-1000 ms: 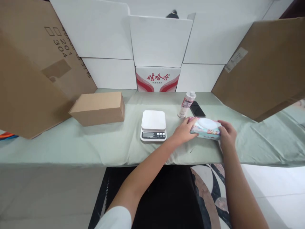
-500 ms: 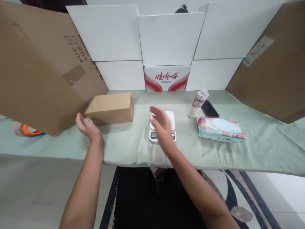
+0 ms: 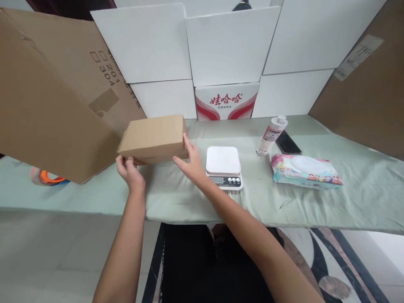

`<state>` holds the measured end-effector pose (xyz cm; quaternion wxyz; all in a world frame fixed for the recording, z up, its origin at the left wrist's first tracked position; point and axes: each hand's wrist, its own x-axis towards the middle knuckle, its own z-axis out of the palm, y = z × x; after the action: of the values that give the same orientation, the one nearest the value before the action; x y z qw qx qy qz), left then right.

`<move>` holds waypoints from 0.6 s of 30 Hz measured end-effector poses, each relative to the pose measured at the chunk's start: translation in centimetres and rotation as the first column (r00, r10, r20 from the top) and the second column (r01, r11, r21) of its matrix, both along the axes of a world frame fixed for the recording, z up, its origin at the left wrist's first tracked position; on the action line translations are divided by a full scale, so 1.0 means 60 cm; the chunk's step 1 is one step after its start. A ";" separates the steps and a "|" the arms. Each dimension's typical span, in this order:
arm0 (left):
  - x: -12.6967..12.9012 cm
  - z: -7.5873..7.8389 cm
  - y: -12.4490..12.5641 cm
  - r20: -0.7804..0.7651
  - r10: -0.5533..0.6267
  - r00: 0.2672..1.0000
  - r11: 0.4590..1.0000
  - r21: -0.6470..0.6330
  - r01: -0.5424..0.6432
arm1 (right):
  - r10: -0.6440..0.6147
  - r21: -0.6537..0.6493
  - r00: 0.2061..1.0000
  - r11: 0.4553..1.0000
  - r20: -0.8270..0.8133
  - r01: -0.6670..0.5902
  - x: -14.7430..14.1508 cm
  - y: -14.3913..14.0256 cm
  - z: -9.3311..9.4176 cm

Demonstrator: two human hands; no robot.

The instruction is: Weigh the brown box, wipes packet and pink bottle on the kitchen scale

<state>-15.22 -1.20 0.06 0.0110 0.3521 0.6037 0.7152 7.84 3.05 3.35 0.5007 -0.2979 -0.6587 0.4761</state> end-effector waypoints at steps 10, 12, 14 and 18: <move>0.249 0.049 0.057 -0.232 -0.399 0.887 0.911 0.011 0.413 | -0.440 0.517 0.897 0.779 0.050 0.354 0.339 0.056 0.040; 0.260 0.044 0.078 -0.342 -0.407 0.847 0.898 0.019 0.439 | -0.494 0.520 0.869 0.752 0.037 0.405 0.358 0.065 0.011; 0.253 0.032 0.090 -0.418 -0.398 0.817 0.896 0.014 0.443 | -0.514 0.528 0.857 0.738 0.038 0.420 0.361 0.071 -0.011; 0.224 0.009 0.085 -0.451 -0.364 0.815 0.913 -0.002 0.407 | -0.482 0.571 0.876 0.723 0.014 0.389 0.350 0.077 -0.022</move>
<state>-1.77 3.88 0.59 0.0016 0.6202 0.4716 0.6269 28.87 7.65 2.02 0.6074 -0.3250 -0.7167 0.1085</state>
